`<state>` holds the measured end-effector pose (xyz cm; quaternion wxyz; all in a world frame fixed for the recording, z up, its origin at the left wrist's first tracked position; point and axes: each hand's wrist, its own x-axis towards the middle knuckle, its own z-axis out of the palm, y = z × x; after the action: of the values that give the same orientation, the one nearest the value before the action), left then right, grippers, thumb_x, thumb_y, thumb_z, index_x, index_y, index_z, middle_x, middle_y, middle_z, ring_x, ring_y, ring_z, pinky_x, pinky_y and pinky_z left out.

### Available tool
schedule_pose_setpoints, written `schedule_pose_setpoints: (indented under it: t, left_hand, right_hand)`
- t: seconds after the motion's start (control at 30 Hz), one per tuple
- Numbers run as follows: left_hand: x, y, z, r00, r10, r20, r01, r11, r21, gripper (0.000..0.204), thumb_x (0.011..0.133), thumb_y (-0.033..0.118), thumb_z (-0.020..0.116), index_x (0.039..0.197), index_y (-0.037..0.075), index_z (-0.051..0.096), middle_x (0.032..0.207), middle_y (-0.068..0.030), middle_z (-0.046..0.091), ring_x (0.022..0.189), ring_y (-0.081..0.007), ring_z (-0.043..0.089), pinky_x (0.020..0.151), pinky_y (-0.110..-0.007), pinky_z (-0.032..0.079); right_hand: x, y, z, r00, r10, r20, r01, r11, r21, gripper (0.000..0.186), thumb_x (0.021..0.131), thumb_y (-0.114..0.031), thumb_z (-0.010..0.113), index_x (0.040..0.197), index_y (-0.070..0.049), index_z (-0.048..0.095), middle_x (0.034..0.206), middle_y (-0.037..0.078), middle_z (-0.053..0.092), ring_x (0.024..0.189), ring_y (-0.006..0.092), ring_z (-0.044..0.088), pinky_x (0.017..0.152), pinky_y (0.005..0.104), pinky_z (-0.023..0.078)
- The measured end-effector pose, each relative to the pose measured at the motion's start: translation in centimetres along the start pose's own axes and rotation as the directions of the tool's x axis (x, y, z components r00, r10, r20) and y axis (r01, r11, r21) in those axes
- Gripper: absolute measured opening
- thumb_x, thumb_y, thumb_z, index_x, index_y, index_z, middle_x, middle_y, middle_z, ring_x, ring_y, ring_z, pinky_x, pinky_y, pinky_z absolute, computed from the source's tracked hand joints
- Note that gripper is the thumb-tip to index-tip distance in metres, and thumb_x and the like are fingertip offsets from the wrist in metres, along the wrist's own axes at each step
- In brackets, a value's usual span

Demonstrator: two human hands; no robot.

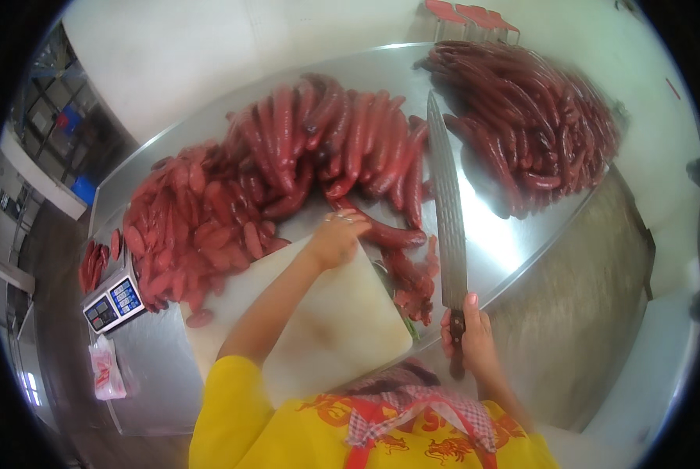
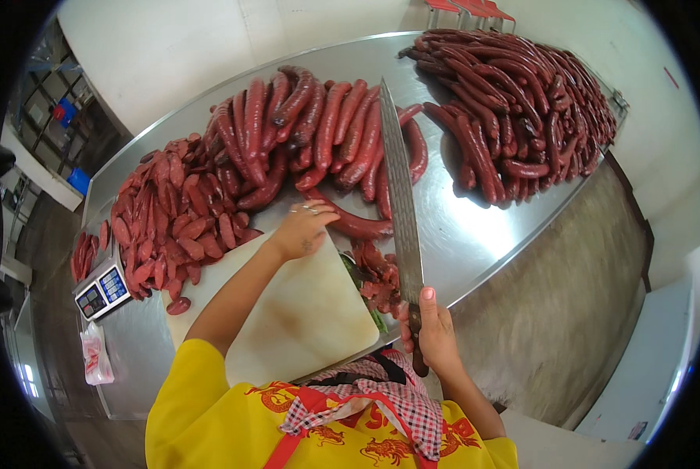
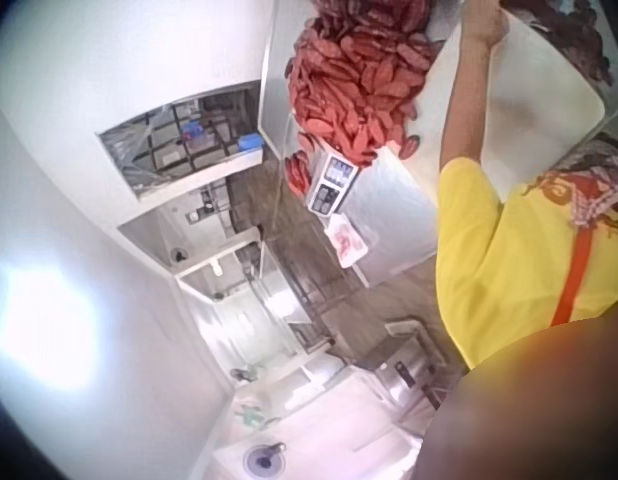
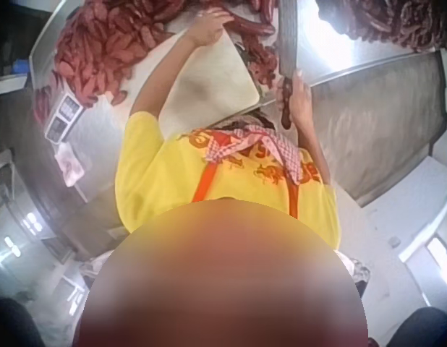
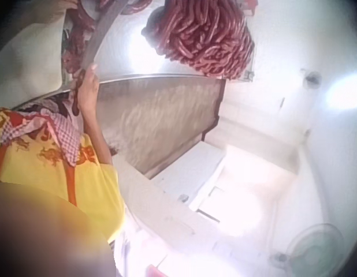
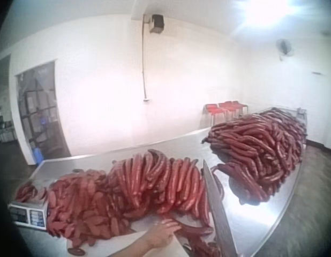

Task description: The person slices long pieces of raw red meat into smaller segments on a white cutting board using a knife. Sliced pieces are moved to the left side of the board while whole pieces remain on the right. A coworker in the background also handles meat.

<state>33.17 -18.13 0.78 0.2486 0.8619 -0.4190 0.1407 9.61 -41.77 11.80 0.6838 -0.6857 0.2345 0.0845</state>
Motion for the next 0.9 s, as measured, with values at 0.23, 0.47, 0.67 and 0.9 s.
schedule_pose_setpoints:
  t: [0.23, 0.47, 0.67, 0.9]
  left_hand:
    - [5.8, 0.1, 2.2, 0.885, -0.043, 0.464, -0.011, 0.994, 0.113, 0.04, 0.065, 0.009, 0.067, 0.105, 0.008, 0.063, 0.109, -0.0129, 0.064, 0.108, -0.0341, 0.059, 0.096, -0.048, 0.041]
    - [7.5, 4.4, -8.5, 0.81, -0.501, -0.304, 0.194, 0.719, -0.667, 0.042, 0.066, 0.003, 0.065, 0.107, 0.001, 0.056, 0.08, -0.0062, 0.059, 0.071, -0.0156, 0.058, 0.068, -0.029, 0.05]
    - [1.5, 12.0, -18.6, 0.627, -0.769, 0.13, 0.693, 0.473, -0.544, 0.076, 0.077, 0.028, 0.078, 0.14, 0.006, 0.042, 0.122, -0.0185, 0.057, 0.1, -0.0279, 0.06, 0.083, -0.038, 0.05]
    - [-9.6, 15.0, -12.4, 0.517, -0.642, 0.566, 0.77, 0.638, 0.02, 0.059, 0.085, 0.052, 0.068, 0.118, 0.004, 0.057, 0.091, -0.0219, 0.068, 0.087, -0.0367, 0.066, 0.079, -0.04, 0.05]
  right_hand:
    - [-1.7, 1.4, -2.8, 0.999, -0.029, -0.046, 0.03, 0.999, 0.017, 0.075, 0.096, -0.068, 0.03, 0.078, -0.001, 0.058, 0.056, 0.008, 0.052, 0.043, 0.0169, 0.05, 0.042, 0.029, 0.04]
    - [-1.5, 1.9, -4.7, 0.996, -0.059, -0.071, 0.062, 0.997, 0.037, 0.076, 0.097, -0.067, 0.028, 0.076, -0.001, 0.058, 0.056, 0.007, 0.052, 0.044, 0.0162, 0.05, 0.043, 0.0286, 0.04]
    - [-0.3, 1.8, -4.4, 0.992, -0.125, 0.009, 0.125, 0.982, -0.144, 0.07, 0.1, -0.061, 0.032, 0.08, 0.001, 0.058, 0.057, 0.007, 0.052, 0.048, 0.0139, 0.051, 0.047, 0.0294, 0.042]
    - [-0.7, 3.6, -3.5, 0.953, -0.218, 0.209, 0.297, 0.8, -0.521, 0.055, 0.1, -0.05, 0.043, 0.089, 0.001, 0.061, 0.069, 0.022, 0.062, 0.068, 0.0393, 0.064, 0.064, 0.0443, 0.05]
